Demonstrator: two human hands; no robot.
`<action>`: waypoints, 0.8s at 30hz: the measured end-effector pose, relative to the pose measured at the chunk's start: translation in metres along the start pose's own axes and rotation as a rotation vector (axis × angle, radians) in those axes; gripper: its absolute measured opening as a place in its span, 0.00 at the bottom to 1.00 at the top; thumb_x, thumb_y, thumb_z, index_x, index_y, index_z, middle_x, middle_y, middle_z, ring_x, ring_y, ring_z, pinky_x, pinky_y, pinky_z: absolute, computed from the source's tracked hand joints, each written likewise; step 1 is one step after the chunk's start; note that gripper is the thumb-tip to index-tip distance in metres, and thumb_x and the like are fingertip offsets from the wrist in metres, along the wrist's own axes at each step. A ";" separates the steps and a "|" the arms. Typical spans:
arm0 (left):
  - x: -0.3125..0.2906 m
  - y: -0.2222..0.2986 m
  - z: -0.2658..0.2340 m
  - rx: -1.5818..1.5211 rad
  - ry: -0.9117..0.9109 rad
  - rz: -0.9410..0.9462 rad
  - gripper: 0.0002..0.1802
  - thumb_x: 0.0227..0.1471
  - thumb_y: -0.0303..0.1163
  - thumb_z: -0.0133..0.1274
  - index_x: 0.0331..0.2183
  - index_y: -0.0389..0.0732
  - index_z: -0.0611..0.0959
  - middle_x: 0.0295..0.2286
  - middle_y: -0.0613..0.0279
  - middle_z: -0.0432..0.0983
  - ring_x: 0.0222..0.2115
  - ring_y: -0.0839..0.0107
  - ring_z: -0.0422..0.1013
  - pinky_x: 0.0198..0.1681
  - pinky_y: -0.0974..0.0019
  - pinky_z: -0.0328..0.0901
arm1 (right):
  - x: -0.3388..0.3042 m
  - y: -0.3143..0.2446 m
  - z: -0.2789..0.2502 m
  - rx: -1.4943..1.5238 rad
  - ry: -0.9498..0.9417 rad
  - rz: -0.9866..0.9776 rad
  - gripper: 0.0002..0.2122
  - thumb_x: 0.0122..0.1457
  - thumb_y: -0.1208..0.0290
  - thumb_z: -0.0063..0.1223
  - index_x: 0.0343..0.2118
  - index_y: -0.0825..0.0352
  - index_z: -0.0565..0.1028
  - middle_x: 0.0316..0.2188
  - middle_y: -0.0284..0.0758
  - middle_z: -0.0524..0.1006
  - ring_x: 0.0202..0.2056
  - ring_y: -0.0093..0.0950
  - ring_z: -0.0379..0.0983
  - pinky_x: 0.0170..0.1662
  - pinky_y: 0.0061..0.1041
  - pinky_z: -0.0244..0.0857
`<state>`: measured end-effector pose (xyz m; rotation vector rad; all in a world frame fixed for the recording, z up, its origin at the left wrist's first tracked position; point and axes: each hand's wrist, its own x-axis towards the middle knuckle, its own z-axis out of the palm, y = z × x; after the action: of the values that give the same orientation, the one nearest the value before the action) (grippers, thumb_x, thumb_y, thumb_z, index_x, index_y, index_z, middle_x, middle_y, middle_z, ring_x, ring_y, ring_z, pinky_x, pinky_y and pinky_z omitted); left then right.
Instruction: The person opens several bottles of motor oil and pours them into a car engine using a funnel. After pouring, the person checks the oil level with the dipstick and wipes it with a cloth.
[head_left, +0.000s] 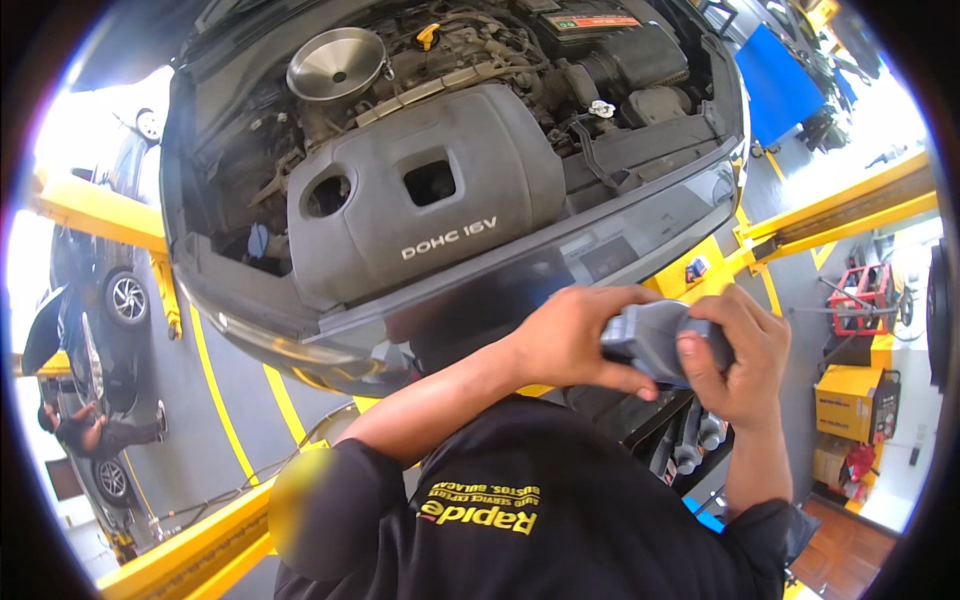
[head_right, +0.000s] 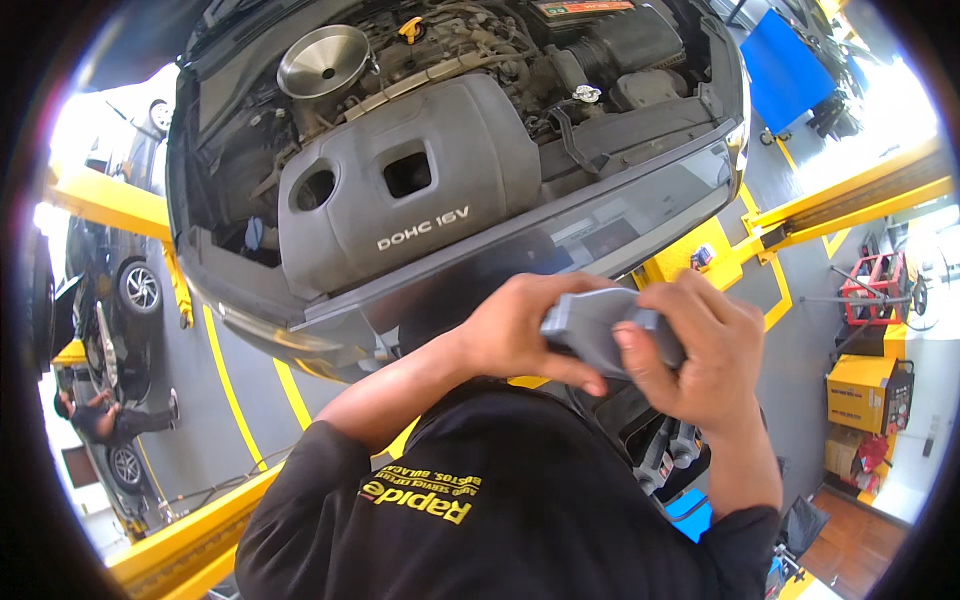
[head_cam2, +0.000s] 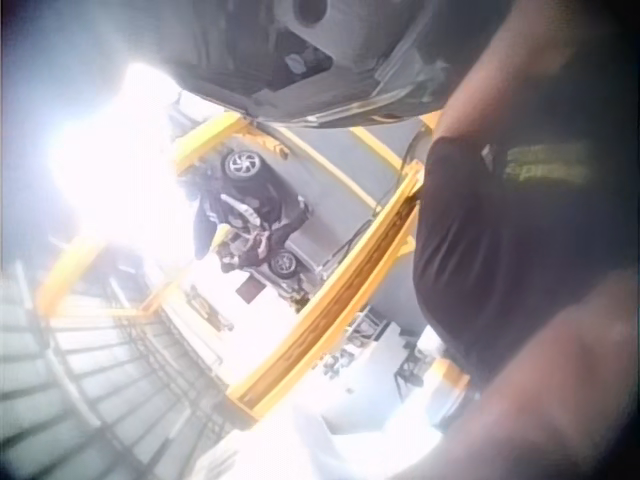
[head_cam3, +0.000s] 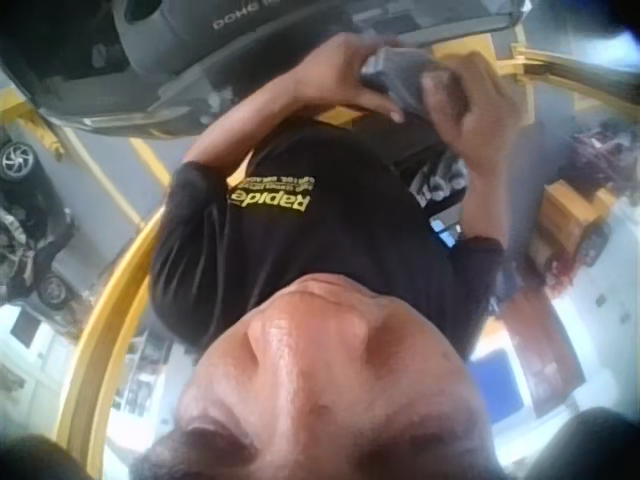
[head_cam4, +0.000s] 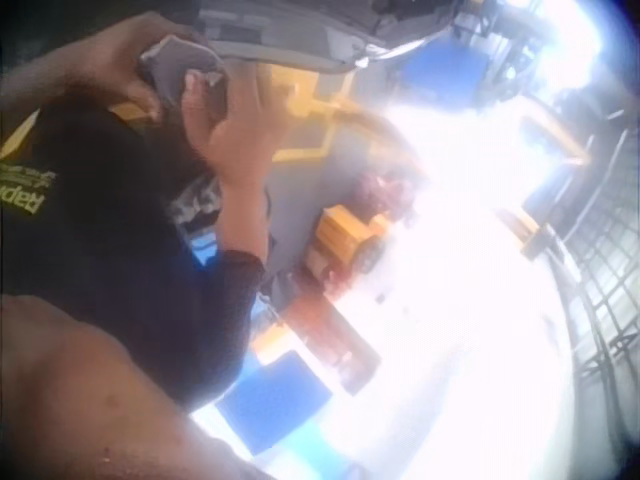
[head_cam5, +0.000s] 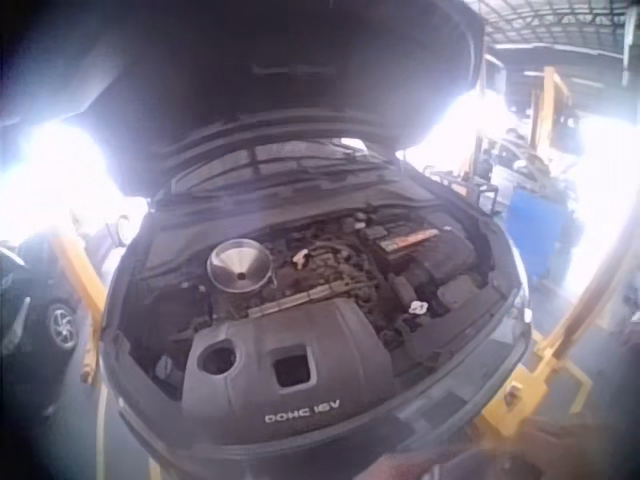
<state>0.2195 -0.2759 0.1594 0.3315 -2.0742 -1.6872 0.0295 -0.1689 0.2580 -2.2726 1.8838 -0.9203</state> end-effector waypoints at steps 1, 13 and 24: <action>-0.007 -0.002 -0.017 -0.048 0.014 0.016 0.46 0.36 0.46 0.80 0.55 0.36 0.79 0.43 0.54 0.83 0.42 0.65 0.79 0.48 0.61 0.72 | 0.022 -0.006 0.006 0.006 -0.049 -0.078 0.11 0.54 0.63 0.65 0.31 0.64 0.78 0.23 0.34 0.75 0.21 0.35 0.74 0.24 0.30 0.65; -0.104 -0.013 -0.160 -0.601 0.231 -0.076 0.51 0.31 0.58 0.79 0.48 0.29 0.82 0.39 0.61 0.83 0.41 0.72 0.76 0.46 0.65 0.71 | 0.185 -0.092 0.098 0.484 -0.283 -0.714 0.18 0.58 0.51 0.61 0.32 0.64 0.77 0.21 0.33 0.69 0.18 0.34 0.69 0.20 0.33 0.61; -0.166 0.014 -0.190 -0.047 0.701 0.039 0.48 0.31 0.55 0.79 0.46 0.26 0.84 0.37 0.53 0.86 0.37 0.68 0.82 0.43 0.66 0.73 | 0.211 -0.120 0.110 0.081 -0.506 -0.543 0.25 0.58 0.45 0.60 0.35 0.69 0.72 0.23 0.39 0.73 0.26 0.39 0.75 0.29 0.35 0.70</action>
<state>0.4564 -0.3623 0.1715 0.7386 -1.5044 -1.3296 0.2036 -0.3662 0.3019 -2.6774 1.0333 -0.3682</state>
